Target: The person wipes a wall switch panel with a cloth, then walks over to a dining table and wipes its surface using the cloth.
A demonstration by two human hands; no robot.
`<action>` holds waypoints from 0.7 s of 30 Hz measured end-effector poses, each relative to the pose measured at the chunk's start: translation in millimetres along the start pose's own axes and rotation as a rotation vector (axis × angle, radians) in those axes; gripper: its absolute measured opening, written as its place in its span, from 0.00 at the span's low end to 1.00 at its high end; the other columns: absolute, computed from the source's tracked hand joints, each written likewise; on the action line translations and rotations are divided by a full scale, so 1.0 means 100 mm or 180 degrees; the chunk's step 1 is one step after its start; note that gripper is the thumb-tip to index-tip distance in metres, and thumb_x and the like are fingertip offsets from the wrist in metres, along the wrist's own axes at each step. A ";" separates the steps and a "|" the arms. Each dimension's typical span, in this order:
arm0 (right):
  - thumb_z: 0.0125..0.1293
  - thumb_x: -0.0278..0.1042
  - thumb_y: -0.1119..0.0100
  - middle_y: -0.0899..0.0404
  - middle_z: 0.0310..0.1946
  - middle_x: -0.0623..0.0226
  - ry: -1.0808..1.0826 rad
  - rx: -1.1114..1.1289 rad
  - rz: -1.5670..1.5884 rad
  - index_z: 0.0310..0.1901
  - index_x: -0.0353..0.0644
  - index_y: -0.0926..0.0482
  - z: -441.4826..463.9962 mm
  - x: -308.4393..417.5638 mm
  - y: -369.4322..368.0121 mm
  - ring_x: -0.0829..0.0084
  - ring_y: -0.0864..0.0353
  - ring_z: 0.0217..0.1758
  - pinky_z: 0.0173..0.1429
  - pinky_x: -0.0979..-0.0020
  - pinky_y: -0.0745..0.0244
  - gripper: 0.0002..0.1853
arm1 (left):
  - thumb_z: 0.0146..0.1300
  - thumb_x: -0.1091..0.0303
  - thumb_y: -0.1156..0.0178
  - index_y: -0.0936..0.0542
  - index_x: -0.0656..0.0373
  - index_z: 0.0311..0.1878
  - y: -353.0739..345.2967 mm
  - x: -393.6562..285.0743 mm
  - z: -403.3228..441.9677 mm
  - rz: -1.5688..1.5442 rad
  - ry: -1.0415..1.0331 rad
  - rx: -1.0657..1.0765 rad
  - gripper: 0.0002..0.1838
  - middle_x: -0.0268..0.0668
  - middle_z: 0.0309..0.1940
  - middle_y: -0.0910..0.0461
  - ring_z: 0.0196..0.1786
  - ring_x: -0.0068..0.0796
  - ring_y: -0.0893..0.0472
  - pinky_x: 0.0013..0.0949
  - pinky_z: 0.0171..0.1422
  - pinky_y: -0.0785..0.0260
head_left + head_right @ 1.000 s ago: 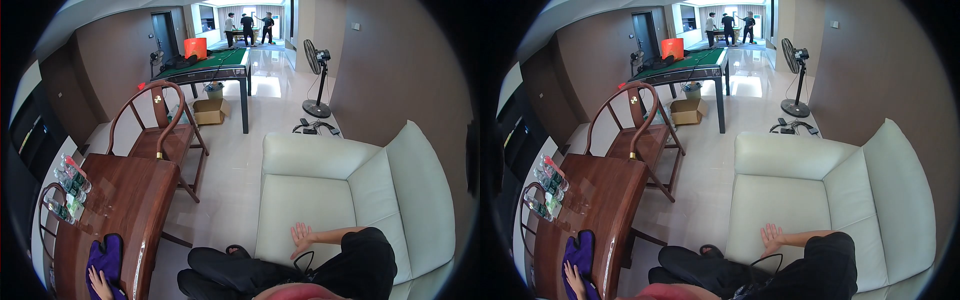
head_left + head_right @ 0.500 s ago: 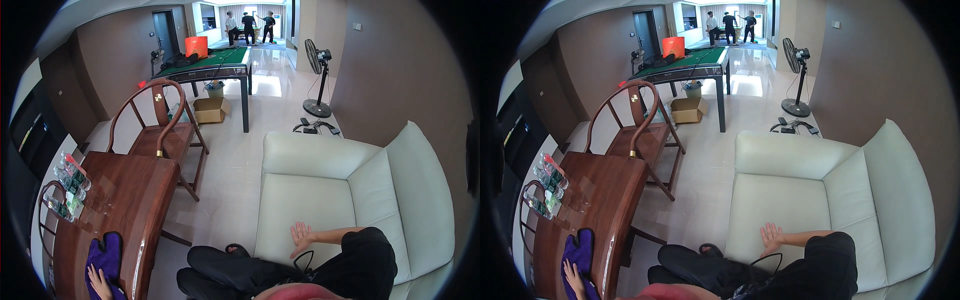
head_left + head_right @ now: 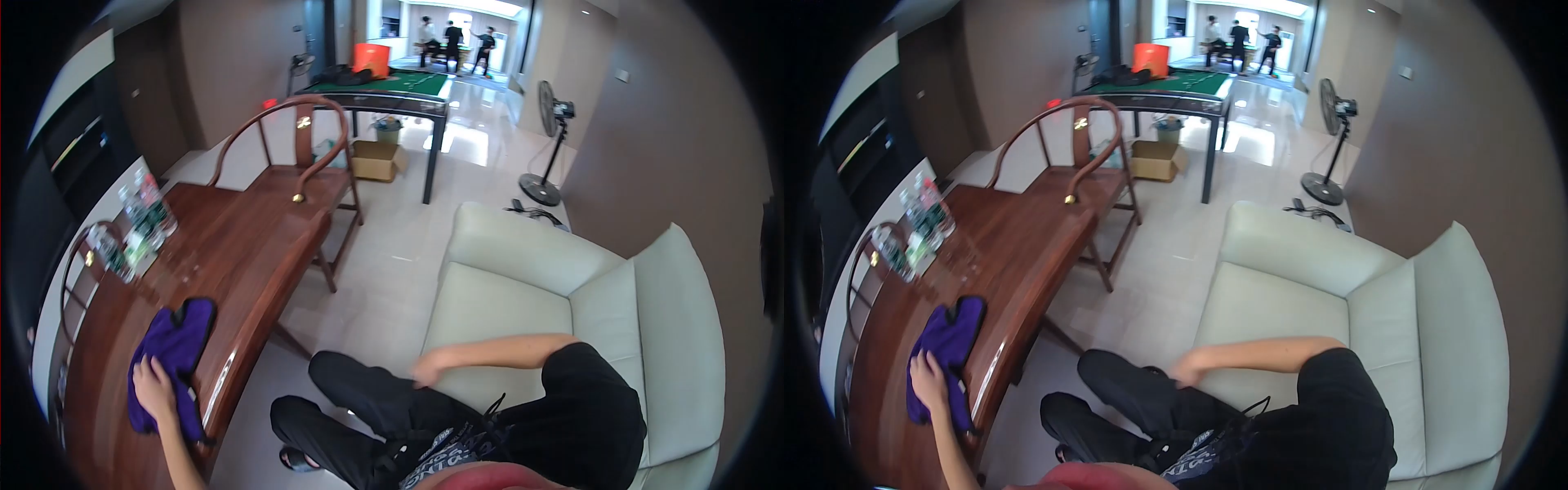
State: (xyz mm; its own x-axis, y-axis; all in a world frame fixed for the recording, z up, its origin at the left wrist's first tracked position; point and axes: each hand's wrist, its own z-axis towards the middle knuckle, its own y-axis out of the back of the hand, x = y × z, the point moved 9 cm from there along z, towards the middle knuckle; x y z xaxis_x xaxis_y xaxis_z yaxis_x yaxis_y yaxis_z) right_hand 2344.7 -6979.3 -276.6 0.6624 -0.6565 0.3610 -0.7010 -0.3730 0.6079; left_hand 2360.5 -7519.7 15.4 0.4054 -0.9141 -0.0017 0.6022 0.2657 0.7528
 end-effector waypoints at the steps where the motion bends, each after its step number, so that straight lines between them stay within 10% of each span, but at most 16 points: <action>1: 0.72 0.54 0.47 0.21 0.20 0.64 0.0528 -0.0258 0.0939 0.23 0.40 0.26 -0.22 0.90 0.82 0.66 0.20 0.24 0.32 0.63 0.25 0.26 | 0.71 0.58 0.48 0.18 0.63 0.49 0.25 -0.26 0.01 0.0165 -0.0218 0.0062 0.18 0.46 0.48 0.19 0.52 0.48 0.20 0.43 0.53 0.26; 3: 0.71 0.48 0.42 0.25 0.17 0.64 0.2262 -0.2657 0.1095 0.27 0.41 0.29 -0.68 2.19 2.18 0.67 0.22 0.21 0.27 0.62 0.31 0.21 | 0.70 0.58 0.46 0.16 0.59 0.45 0.06 -0.20 -0.05 0.0407 -0.0096 0.0117 0.16 0.45 0.47 0.19 0.49 0.46 0.19 0.42 0.46 0.23; 7: 0.60 0.35 0.39 0.22 0.28 0.56 0.2726 -0.4837 -0.0182 0.33 0.41 0.25 -0.55 3.46 3.65 0.54 0.21 0.36 0.37 0.56 0.27 0.08 | 0.71 0.56 0.47 0.16 0.52 0.54 -0.06 -0.03 -0.07 -0.0159 -0.0018 0.0577 0.17 0.46 0.48 0.22 0.49 0.48 0.21 0.45 0.52 0.26; 9: 0.66 0.46 0.45 0.21 0.49 0.48 0.2235 -0.4446 -0.0351 0.48 0.40 0.20 0.42 3.66 4.15 0.48 0.24 0.56 0.57 0.56 0.27 0.18 | 0.70 0.45 0.50 0.20 0.44 0.62 -0.10 0.11 -0.19 0.0116 0.0370 0.0681 0.24 0.41 0.53 0.25 0.56 0.45 0.25 0.47 0.58 0.33; 13: 0.71 0.69 0.66 0.52 0.78 0.50 0.1010 -0.3217 -0.1213 0.74 0.45 0.41 1.84 3.71 4.12 0.51 0.57 0.81 0.81 0.52 0.64 0.41 | 0.71 0.44 0.54 0.27 0.44 0.69 -0.25 0.24 -0.26 0.0133 0.0700 0.0629 0.28 0.45 0.62 0.28 0.66 0.44 0.32 0.52 0.71 0.47; 17: 0.70 0.67 0.63 0.54 0.79 0.53 0.1126 -0.3117 -0.1100 0.76 0.46 0.44 2.11 3.77 4.31 0.54 0.58 0.82 0.81 0.52 0.66 0.41 | 0.73 0.43 0.60 0.34 0.46 0.74 -0.39 0.36 -0.19 0.0583 0.0920 0.0516 0.31 0.53 0.77 0.48 0.80 0.53 0.55 0.55 0.81 0.67; 21: 0.71 0.66 0.63 0.52 0.78 0.53 0.1096 -0.3200 -0.1122 0.75 0.46 0.43 2.34 3.83 4.51 0.55 0.57 0.82 0.81 0.52 0.65 0.40 | 0.73 0.43 0.65 0.39 0.47 0.76 -0.65 0.54 -0.02 0.0311 0.1141 0.1015 0.33 0.53 0.76 0.47 0.79 0.52 0.50 0.57 0.80 0.66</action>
State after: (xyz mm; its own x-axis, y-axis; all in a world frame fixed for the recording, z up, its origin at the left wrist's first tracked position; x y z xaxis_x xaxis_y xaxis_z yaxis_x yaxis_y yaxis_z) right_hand 2220.5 -7551.7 -29.9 0.9288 -0.3441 0.1378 -0.0305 0.2994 0.9536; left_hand 2344.1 -7585.7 -34.9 0.6945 -0.7117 -0.1052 0.3315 0.1868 0.9248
